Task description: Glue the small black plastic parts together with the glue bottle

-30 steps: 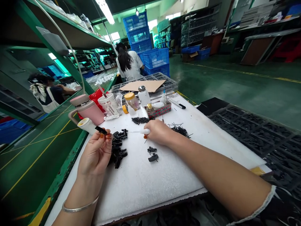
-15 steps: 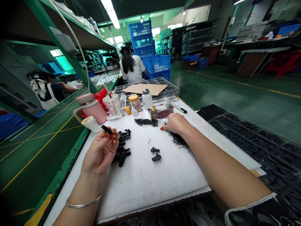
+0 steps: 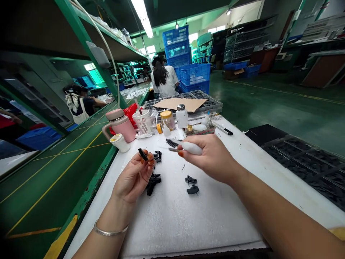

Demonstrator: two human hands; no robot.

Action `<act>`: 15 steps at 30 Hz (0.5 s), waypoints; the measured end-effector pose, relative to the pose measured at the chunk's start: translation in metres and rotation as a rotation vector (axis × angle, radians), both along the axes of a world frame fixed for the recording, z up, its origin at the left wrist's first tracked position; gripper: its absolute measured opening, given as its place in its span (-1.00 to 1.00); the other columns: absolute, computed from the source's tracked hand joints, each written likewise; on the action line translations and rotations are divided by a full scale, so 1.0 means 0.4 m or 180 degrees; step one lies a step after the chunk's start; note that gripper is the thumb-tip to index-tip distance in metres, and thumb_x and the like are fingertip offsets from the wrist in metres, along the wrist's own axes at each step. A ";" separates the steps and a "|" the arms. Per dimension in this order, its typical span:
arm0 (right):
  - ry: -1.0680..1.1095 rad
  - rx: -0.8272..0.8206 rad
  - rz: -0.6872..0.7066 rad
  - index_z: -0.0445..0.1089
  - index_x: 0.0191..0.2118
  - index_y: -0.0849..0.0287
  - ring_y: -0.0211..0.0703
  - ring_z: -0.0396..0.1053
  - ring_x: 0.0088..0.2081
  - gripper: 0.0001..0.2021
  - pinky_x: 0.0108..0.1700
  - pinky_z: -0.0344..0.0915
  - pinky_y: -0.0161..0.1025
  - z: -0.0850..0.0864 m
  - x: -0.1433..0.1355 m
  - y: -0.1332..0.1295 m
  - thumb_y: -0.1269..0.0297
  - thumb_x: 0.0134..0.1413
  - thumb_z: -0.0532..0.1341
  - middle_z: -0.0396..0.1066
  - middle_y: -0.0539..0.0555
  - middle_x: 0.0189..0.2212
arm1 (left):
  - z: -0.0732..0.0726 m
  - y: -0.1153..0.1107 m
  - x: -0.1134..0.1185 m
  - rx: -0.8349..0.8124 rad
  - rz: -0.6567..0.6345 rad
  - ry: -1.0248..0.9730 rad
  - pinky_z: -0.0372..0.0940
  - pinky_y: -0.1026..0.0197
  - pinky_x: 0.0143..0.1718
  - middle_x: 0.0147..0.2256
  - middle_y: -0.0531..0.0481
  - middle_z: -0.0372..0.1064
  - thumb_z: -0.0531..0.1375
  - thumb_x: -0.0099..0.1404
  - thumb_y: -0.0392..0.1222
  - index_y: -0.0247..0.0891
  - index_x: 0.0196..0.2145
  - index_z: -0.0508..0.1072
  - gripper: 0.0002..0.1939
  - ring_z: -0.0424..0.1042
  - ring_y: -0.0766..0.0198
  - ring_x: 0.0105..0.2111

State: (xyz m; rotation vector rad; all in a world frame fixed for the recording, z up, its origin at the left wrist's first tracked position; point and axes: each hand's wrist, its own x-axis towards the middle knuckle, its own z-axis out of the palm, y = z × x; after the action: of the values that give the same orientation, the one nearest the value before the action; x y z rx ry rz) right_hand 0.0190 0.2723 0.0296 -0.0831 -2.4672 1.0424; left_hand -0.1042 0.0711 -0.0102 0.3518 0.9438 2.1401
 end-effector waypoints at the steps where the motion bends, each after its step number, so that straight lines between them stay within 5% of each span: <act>1: 0.0151 -0.0029 0.0034 0.50 -0.36 0.13 -0.18 0.40 -0.41 -0.78 -0.41 0.22 -0.30 -0.001 0.004 -0.014 0.10 0.10 0.23 0.48 0.02 -0.45 | -0.001 0.003 0.002 -0.0025 -0.0025 0.0008 0.40 0.49 -0.38 -0.33 -0.01 0.37 0.42 0.01 -0.36 -0.28 -0.29 0.51 -0.73 0.40 0.43 -0.37; 6: 0.0521 -0.0142 0.0043 0.53 -0.36 0.10 -0.19 0.41 -0.44 -0.90 -0.41 0.26 -0.30 -0.009 0.020 -0.048 0.24 0.05 0.27 0.50 0.00 -0.47 | -0.010 0.019 0.008 -0.0158 -0.0067 0.0123 0.39 0.50 -0.39 -0.35 -0.02 0.36 0.41 0.02 -0.37 -0.32 -0.29 0.48 -0.73 0.38 0.44 -0.39; 15: 0.0657 0.0486 0.0262 0.49 -0.36 0.08 -0.17 0.45 -0.42 -0.86 -0.35 0.28 -0.28 -0.019 0.021 -0.068 0.42 -0.07 0.21 0.53 0.00 -0.42 | -0.023 0.028 0.007 -0.0344 0.0077 0.0280 0.39 0.48 -0.36 -0.34 0.00 0.39 0.42 0.01 -0.33 -0.32 -0.33 0.47 -0.74 0.39 0.45 -0.41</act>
State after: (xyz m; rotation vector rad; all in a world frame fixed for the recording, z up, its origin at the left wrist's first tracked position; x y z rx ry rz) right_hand 0.0274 0.2449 0.0221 0.1675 -2.3679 0.8459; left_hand -0.1013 0.0823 -0.0192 0.3848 1.1141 2.0998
